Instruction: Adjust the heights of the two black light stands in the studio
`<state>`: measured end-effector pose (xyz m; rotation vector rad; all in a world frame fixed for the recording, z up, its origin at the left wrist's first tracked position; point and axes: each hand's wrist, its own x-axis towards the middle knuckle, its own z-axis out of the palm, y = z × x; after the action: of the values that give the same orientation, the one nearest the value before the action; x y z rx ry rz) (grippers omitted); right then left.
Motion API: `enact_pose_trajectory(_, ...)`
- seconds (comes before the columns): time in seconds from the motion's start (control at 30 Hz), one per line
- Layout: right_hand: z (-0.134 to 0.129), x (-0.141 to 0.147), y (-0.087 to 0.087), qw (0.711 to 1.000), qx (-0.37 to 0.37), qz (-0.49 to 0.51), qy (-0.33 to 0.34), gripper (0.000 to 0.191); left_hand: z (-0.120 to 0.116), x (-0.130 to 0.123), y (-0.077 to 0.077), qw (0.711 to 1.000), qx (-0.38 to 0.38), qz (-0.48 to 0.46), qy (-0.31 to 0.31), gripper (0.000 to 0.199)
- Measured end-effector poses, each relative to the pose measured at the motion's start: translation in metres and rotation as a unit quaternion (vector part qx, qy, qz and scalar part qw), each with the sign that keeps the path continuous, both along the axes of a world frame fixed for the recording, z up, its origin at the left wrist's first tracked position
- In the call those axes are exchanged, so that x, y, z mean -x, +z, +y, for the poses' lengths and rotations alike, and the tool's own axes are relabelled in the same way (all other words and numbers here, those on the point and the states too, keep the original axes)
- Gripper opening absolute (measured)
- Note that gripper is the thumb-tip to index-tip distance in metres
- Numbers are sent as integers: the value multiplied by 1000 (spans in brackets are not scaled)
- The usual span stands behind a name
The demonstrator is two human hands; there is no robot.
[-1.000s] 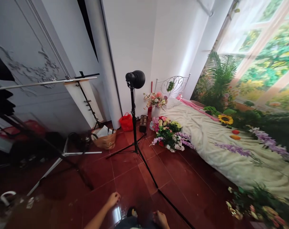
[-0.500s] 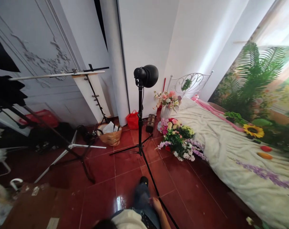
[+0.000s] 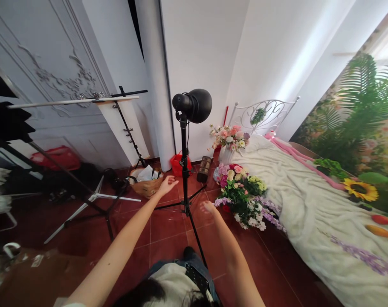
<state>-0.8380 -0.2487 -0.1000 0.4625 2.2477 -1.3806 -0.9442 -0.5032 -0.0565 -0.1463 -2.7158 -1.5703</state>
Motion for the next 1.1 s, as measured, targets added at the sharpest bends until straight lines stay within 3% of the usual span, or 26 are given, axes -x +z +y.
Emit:
enact_pose_trajectory(0.1, 14, 56, 10, 997, -55, 28, 43, 24, 42, 51, 46, 994, -24, 102, 5, 60)
enact_pose_trajectory(0.2, 21, 101, 21, 988, -116, 72, 72, 25, 72, 86, 89, 989, -12, 143, -38, 58)
enact_pose_trajectory(0.33, 15, 149, 38, 964, -194, 144, 112, 31, 91, 110, 120, 990, 55, 113, -70, 50)
enact_pose_trajectory(0.47, 3, 187, 55, 929, -255, 198, 181, 47, 90, 116, 126, 978, 150, 128, -64, 60)
enact_pose_trajectory(0.57, -5, 208, 68, 886, -314, 215, 266, 47, 84, 117, 127, 964, 215, 145, -58, 67)
enact_pose_trajectory(0.63, -11, 222, 77, 875, -323, 208, 295, 43, 81, 119, 127, 957, 239, 152, -60, 70)
enact_pose_trajectory(0.9, -42, 256, 100, 808, -430, 146, 376, 40, 77, 123, 124, 949, 262, 168, -52, 72)
enact_pose_trajectory(1.1, -50, 261, 98, 794, -422, 163, 406, 41, 72, 123, 128, 948, 272, 157, -58, 68)
